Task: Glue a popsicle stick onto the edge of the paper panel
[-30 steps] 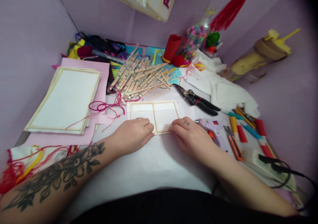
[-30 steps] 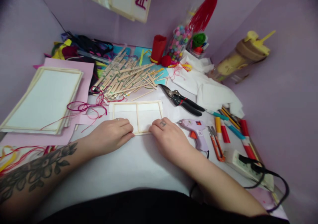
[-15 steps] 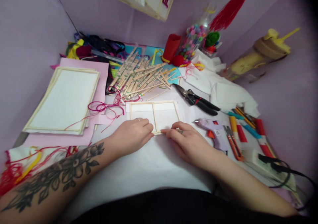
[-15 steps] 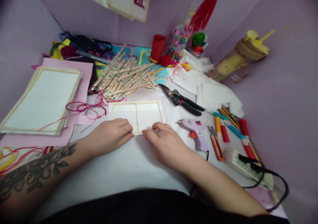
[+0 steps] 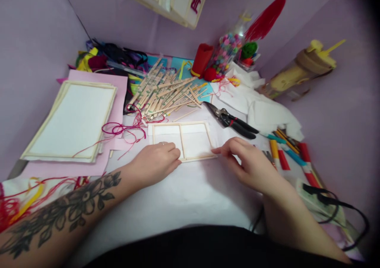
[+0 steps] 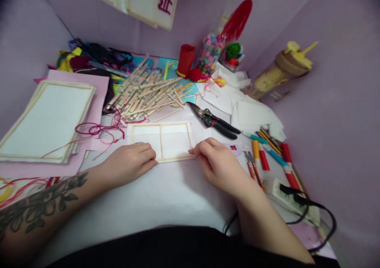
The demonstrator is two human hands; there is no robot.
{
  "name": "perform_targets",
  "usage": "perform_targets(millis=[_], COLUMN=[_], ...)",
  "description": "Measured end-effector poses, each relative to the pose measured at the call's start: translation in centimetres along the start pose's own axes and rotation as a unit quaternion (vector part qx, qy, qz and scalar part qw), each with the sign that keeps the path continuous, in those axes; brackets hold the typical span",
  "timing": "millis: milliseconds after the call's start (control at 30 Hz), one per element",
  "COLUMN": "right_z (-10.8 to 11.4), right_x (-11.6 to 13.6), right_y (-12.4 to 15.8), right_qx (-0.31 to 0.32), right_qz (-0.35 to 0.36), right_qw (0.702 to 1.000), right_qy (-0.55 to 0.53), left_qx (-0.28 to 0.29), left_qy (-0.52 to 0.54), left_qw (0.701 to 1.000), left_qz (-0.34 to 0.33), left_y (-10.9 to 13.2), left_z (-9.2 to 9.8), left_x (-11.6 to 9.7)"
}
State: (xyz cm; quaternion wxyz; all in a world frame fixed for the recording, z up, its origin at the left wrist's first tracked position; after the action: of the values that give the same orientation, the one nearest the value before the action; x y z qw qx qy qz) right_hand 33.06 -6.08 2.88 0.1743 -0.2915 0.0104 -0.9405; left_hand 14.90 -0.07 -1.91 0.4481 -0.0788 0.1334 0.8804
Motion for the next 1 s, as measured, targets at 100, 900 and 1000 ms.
perform_targets(millis=[100, 900, 1000], right_z=[-0.5, -3.4, -3.6], right_x=[-0.3, 1.0, 0.8], right_y=[0.1, -0.2, -0.2], right_qx=[0.042, 0.12, 0.127], right_qz=[-0.012, 0.015, -0.002], right_qw=[0.999, 0.993, 0.992], right_qy=[0.009, 0.01, 0.025], left_qx=[0.001, -0.007, -0.005], left_qy=[-0.002, -0.01, -0.011], left_qw=[1.0, 1.0, 1.0], left_qz=[0.003, 0.008, 0.009], left_y=[0.0, 0.0, 0.0], left_z=[0.1, 0.0, 0.0], left_x=[0.0, -0.1, -0.1])
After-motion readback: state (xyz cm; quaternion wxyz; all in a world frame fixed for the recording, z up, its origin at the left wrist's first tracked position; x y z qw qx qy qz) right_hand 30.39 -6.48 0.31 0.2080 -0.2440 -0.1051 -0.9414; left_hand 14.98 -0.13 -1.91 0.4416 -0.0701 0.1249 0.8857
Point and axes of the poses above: each hand's wrist, its own y-axis away from the middle knuckle, its own z-axis out of the back of the hand, x = y × z, the point moved 6 cm from there along -y, towards the middle knuckle, and after that the axes turned 7 degrees about z, right-handed, at the moved point
